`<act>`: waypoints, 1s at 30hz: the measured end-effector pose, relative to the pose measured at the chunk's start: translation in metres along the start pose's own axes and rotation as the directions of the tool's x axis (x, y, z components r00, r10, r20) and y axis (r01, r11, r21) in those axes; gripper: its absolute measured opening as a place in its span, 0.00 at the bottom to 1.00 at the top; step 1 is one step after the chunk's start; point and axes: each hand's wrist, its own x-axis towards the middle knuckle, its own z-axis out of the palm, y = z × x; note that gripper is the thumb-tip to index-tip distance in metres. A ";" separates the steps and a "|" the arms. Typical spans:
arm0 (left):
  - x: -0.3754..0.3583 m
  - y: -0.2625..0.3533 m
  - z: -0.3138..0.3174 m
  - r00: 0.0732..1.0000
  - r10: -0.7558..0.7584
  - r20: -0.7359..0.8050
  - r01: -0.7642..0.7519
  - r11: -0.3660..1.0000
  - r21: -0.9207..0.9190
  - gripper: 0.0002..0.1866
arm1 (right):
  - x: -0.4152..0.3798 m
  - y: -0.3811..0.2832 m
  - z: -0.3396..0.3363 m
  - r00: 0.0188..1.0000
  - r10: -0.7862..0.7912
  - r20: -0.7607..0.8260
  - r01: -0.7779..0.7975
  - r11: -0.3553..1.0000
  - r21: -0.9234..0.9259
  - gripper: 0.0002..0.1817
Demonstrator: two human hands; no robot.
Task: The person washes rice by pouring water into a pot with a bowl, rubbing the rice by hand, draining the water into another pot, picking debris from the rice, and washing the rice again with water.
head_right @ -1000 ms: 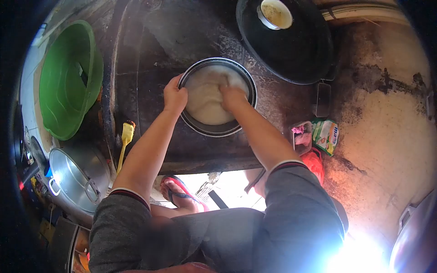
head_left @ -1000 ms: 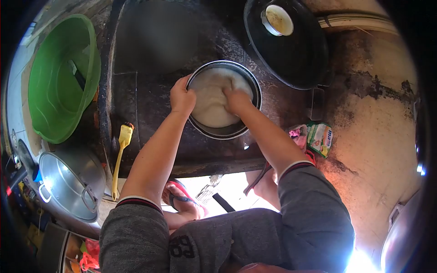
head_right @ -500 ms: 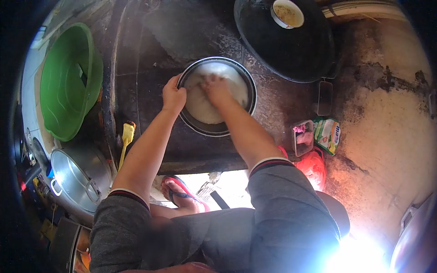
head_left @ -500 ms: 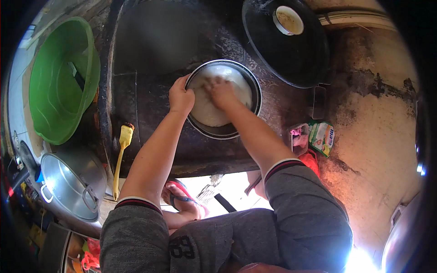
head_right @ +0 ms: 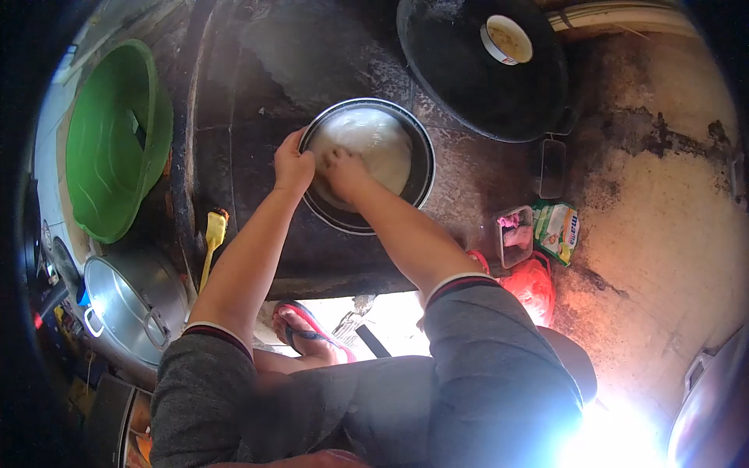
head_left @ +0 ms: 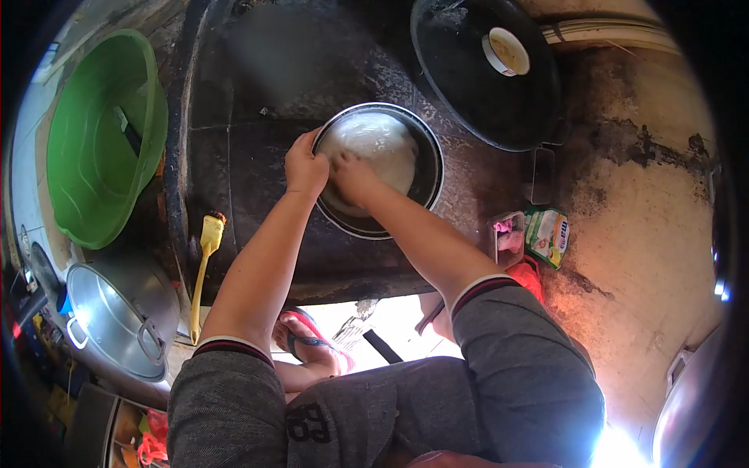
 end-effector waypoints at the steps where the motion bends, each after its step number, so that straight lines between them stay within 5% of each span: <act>1: 0.001 -0.005 0.001 1.000 0.003 0.003 -0.003 1.000 -0.013 0.23 | -0.004 0.011 -0.002 0.980 0.067 -0.188 -0.067 0.998 0.008 0.28; 2: 0.003 -0.008 0.002 1.000 0.007 0.004 -0.007 1.000 -0.027 0.23 | -0.009 0.023 -0.007 0.921 0.130 -0.368 -0.130 0.991 0.024 0.29; 3: 0.003 -0.007 0.003 1.000 0.009 0.004 -0.009 1.000 -0.029 0.23 | -0.015 0.036 -0.011 0.920 0.130 -0.369 -0.132 0.991 0.022 0.29; 5: 0.002 -0.007 0.003 1.000 0.018 -0.009 -0.018 1.000 -0.009 0.24 | -0.029 0.058 -0.016 0.942 0.320 -0.105 -0.312 0.946 0.087 0.31; 6: 0.000 -0.005 0.002 1.000 0.014 -0.010 -0.014 1.000 -0.012 0.24 | -0.040 0.058 -0.017 0.943 0.318 -0.101 -0.310 0.947 0.085 0.31; 8: -0.001 0.000 0.002 1.000 0.005 -0.030 -0.005 1.000 0.002 0.24 | -0.062 0.049 -0.016 0.886 0.454 0.092 -0.456 0.820 0.347 0.35; 11: -0.001 0.000 0.003 0.999 -0.020 -0.044 0.019 0.999 -0.027 0.23 | -0.064 0.020 -0.013 0.882 0.353 0.312 -0.471 0.699 0.538 0.40; 15: -0.003 0.009 0.000 0.998 -0.048 -0.052 0.045 0.998 -0.049 0.22 | -0.025 -0.015 0.001 0.921 0.304 0.245 -0.385 0.611 0.692 0.40; 17: -0.002 0.009 -0.001 0.999 -0.022 -0.034 0.021 1.000 -0.008 0.23 | -0.014 -0.015 -0.006 0.951 0.308 0.018 -0.182 0.512 0.839 0.34; 20: -0.002 0.006 -0.001 0.999 -0.007 -0.031 0.006 1.000 -0.017 0.23 | -0.016 -0.007 -0.022 0.926 0.321 0.198 -0.325 0.415 0.850 0.26; 24: 0.000 0.004 -0.001 1.000 -0.008 -0.025 0.007 1.000 -0.029 0.24 | -0.035 0.008 -0.029 0.893 0.379 0.242 -0.399 0.417 0.817 0.18; 26: -0.001 0.004 0.000 1.000 -0.011 -0.017 0.011 1.000 -0.026 0.24 | -0.040 0.006 -0.004 0.996 0.087 0.028 -0.088 0.832 0.548 0.15; 30: 0.001 0.002 0.002 0.999 -0.020 -0.030 0.018 0.997 -0.077 0.24 | -0.018 -0.015 0.000 0.981 0.121 -0.149 -0.070 0.948 0.310 0.15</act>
